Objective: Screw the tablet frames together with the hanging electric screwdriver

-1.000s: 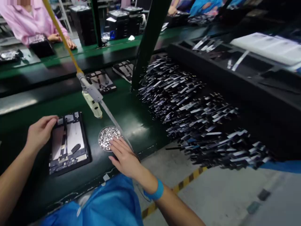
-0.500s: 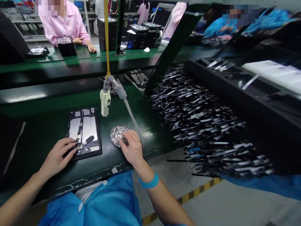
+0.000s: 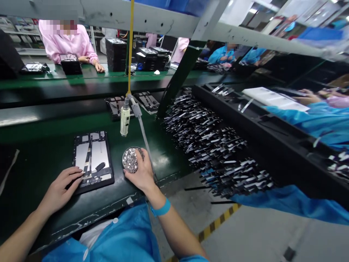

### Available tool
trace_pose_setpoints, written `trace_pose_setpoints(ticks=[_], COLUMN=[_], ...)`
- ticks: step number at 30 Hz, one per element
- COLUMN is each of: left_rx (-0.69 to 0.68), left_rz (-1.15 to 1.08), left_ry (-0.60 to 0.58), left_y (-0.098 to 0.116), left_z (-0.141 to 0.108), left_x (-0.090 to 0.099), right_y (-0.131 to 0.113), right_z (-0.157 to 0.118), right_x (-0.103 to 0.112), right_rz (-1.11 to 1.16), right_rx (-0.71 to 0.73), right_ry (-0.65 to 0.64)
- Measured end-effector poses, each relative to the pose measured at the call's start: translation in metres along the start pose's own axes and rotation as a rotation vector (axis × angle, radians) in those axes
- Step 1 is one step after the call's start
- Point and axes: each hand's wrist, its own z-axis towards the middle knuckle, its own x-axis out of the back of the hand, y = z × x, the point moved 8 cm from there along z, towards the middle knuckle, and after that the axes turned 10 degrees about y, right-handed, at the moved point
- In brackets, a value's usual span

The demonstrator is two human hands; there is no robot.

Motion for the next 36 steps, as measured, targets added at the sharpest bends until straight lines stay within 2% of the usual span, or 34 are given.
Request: trace_pose_setpoints(ticks=[4,8,11,18,21,25,29,33,36], left_rx=[0.003,0.019,0.034,0.035,0.037,0.048,0.048,0.048,0.049], left_rz=[0.006,0.014,0.016,0.001,0.0,-0.005,-0.012,-0.015,-0.013], left_ry=[0.006,-0.01,-0.011,0.008,0.005,0.0,0.002,0.002,0.008], left_y=[-0.002,-0.005,-0.007,-0.006,-0.005,-0.005,-0.005,-0.004,-0.003], left_z=[-0.002,-0.005,-0.006,-0.004,-0.003,-0.003,-0.003,-0.002,-0.001], left_x=[0.0,-0.003,-0.004,-0.002,-0.002,-0.002,-0.002,-0.001,0.0], right_y=[-0.025,-0.035,-0.041,-0.042,-0.034,-0.013,-0.007,-0.002,0.001], right_z=[-0.001,0.003,0.007,0.01,0.01,0.014,0.018,0.026,0.022], right_x=[0.016,0.027,0.03,0.023,0.013,-0.005,-0.02,-0.025,-0.024], right_rz=[0.068,0.116,0.152,0.19,0.209,0.229,0.276,0.32,0.308], right_rx=[0.126,0.198,0.257,0.265,0.267,0.23,0.341,0.411,0.412], right_ry=[0.055,0.109,0.125,0.102,0.009,-0.193,-0.414,-0.573,-0.666])
